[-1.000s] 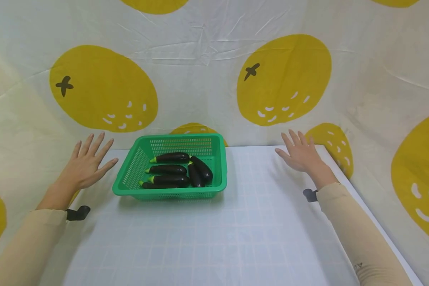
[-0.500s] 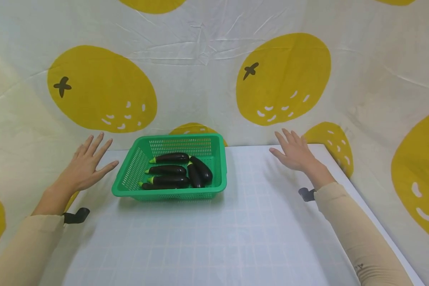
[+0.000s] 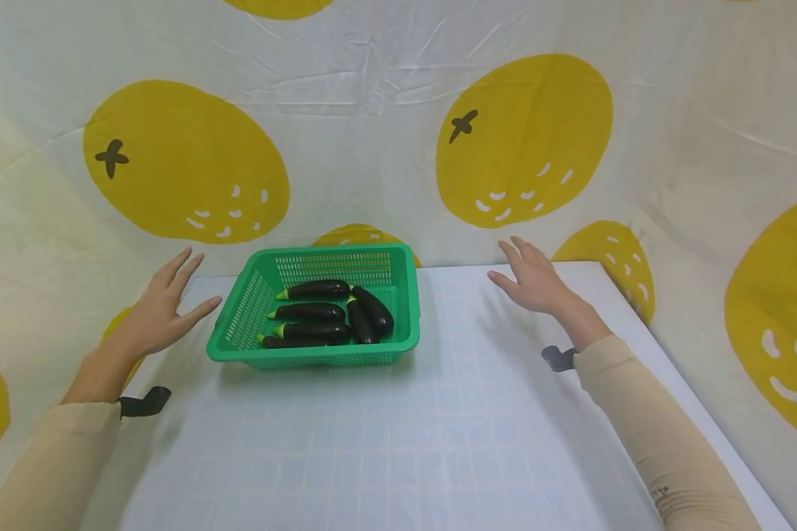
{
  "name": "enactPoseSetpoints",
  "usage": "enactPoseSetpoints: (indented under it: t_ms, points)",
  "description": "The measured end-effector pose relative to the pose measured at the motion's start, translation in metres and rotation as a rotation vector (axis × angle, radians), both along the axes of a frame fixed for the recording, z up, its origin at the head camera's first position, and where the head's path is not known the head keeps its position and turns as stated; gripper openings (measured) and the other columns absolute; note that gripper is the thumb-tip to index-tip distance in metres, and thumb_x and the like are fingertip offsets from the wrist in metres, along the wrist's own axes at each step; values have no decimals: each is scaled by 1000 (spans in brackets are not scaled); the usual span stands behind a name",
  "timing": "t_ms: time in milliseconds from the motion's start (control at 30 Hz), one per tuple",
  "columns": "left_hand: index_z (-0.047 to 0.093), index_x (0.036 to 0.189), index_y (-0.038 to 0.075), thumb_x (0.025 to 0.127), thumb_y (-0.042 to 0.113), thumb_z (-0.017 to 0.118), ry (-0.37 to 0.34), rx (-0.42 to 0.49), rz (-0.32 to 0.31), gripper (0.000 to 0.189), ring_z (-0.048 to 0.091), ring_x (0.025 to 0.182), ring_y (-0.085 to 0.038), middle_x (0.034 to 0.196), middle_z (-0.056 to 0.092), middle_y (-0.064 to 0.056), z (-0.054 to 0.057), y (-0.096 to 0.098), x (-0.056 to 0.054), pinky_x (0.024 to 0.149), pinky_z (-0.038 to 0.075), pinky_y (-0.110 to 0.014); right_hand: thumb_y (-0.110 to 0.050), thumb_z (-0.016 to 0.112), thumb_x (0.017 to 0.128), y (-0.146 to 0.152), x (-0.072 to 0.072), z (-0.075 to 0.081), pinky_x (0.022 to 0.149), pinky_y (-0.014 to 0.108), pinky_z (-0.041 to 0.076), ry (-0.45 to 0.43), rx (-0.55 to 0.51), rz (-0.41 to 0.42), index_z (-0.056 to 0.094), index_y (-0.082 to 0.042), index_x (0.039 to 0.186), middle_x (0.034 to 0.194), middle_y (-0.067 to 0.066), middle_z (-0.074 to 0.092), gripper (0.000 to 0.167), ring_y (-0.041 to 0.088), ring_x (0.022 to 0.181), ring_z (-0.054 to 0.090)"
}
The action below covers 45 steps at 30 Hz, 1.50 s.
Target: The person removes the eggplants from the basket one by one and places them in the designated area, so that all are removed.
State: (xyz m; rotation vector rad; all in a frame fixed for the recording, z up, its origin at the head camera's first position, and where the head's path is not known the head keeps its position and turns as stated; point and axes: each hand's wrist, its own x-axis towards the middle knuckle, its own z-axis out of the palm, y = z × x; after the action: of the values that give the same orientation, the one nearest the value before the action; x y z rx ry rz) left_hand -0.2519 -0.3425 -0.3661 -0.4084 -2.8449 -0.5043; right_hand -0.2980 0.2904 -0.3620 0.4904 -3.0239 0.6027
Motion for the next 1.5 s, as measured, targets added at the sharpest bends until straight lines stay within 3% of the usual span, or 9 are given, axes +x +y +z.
enactPoseSetpoints:
  t_ms: [200, 500, 933, 1333, 1500]
  points:
    - [7, 167, 25, 98, 50, 63, -23, 46, 7, 92, 9, 154, -46, 173, -2, -10, -3, 2, 4, 101, 27, -82, -40, 54, 106, -9, -1, -1, 116, 73, 14, -15, -43, 15, 16, -1, 163, 167, 29, 7, 79, 52, 152, 8]
    - [10, 166, 18, 98, 45, 66, -33, 103, -27, 93, 10, 153, -46, 172, 1, -14, -4, 5, 8, 107, 21, -81, -36, 56, 106, -21, 2, 1, 115, 74, 13, -41, -101, 61, 14, -1, 163, 167, 29, 5, 79, 52, 151, 7]
    - [11, 166, 16, 96, 46, 68, -39, 124, -37, 95, 16, 152, -48, 172, 5, -14, -5, 15, 19, 106, 24, -80, -32, 58, 104, -41, 4, -1, 116, 72, 18, -40, -147, 106, 19, -1, 162, 167, 27, 9, 76, 49, 152, 11]
    - [11, 166, 16, 96, 50, 68, -70, 154, -15, 97, 16, 153, -44, 172, 8, -12, -19, 20, 27, 110, 24, -77, -30, 60, 103, -68, 7, -1, 118, 65, 24, -28, -212, 150, 24, 0, 160, 164, 26, 19, 74, 44, 150, 22]
    - [12, 166, 14, 96, 48, 68, -79, 182, -33, 96, 15, 153, -44, 171, 10, -14, -26, 20, 30, 110, 22, -77, -28, 62, 103, -80, 9, -1, 115, 63, 33, -37, -254, 172, 26, -1, 159, 163, 24, 24, 72, 43, 143, 34]
